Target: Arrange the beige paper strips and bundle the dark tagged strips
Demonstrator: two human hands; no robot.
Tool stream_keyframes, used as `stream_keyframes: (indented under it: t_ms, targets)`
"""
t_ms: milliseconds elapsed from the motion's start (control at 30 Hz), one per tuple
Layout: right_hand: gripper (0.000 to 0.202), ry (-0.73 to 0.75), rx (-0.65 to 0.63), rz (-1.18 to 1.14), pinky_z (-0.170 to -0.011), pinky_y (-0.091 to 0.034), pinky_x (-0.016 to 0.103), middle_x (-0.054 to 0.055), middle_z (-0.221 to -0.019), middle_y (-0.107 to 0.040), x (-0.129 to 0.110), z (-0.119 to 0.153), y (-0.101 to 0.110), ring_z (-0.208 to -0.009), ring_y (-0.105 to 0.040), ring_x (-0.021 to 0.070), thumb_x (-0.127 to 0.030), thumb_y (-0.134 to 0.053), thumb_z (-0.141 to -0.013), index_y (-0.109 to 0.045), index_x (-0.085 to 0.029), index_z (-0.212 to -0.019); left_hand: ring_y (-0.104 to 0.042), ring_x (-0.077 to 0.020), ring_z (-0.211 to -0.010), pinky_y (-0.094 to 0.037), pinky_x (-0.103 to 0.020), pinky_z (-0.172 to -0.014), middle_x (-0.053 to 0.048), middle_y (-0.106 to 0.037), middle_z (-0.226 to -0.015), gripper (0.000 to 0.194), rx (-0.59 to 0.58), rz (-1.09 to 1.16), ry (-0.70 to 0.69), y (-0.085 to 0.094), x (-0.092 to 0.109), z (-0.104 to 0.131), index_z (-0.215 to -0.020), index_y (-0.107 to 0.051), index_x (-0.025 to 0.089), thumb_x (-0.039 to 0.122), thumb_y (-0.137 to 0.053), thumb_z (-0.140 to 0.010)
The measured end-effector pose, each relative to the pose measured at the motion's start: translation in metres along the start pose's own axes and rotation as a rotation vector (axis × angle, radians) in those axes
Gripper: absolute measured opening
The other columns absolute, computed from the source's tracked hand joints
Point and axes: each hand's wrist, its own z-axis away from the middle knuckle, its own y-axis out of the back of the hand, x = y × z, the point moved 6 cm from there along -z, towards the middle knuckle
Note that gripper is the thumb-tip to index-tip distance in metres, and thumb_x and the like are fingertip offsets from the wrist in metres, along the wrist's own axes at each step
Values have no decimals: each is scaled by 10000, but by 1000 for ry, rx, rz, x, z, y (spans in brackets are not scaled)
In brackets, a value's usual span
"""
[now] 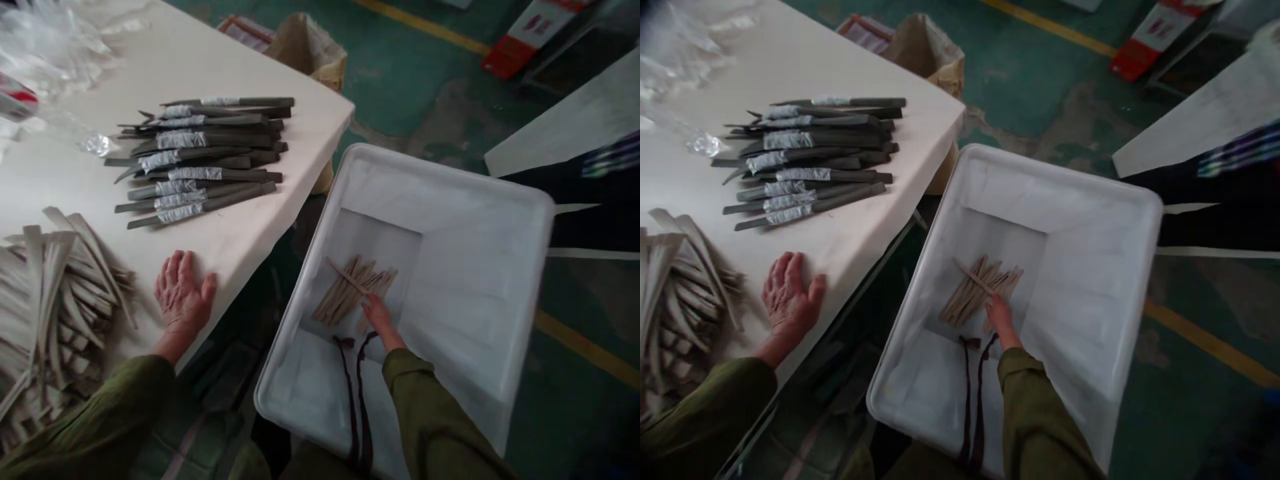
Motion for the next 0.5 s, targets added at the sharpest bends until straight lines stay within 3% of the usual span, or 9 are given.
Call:
stream_keyframes:
  t_ms: [133, 267, 367, 500]
  targets:
    - [489, 14, -53, 106, -1097, -436, 420, 237, -1404, -558, -17, -42, -38, -1319, -540, 290, -236, -564, -956, -528, -83, -1418, -318, -305, -1517, -232, -461, -1260, -166, -413, -1604, 731, -20, -49, -2, -2, -5, 1, -1506, -446, 101, 563, -404, -940]
    - [397, -22, -24, 242, -959, -488, 478, 276, -1280, -593, -28, -69, -56, -1197, -601, 360, -270, -605, -942, -594, -76, -1288, -321, -299, -1514, -238, -455, -1258, -167, -416, -1601, 726, -13, -77, -16, -3, -7, 0, -1495, -455, 101, 566, -406, -940]
    - [344, -50, 7, 313, -931, -502, 485, 234, -1205, -623, -29, -77, -61, -1140, -623, 333, -317, -601, -959, -602, -112, -1235, -336, -285, -1506, -240, -448, -1258, -150, -430, -1595, 711, -8, -78, -15, -1, -7, 0, -1486, -465, 123, 568, -409, -933]
    - [288, -45, -67, 305, -905, -539, 425, 117, -1108, -674, -25, -78, -69, -1014, -658, 235, -368, -599, -973, -626, -171, -1182, -338, -272, -1509, -238, -435, -1258, -121, -442, -1591, 720, -7, -62, 7, 2, -6, 0, -1485, -471, 159, 599, -407, -920]
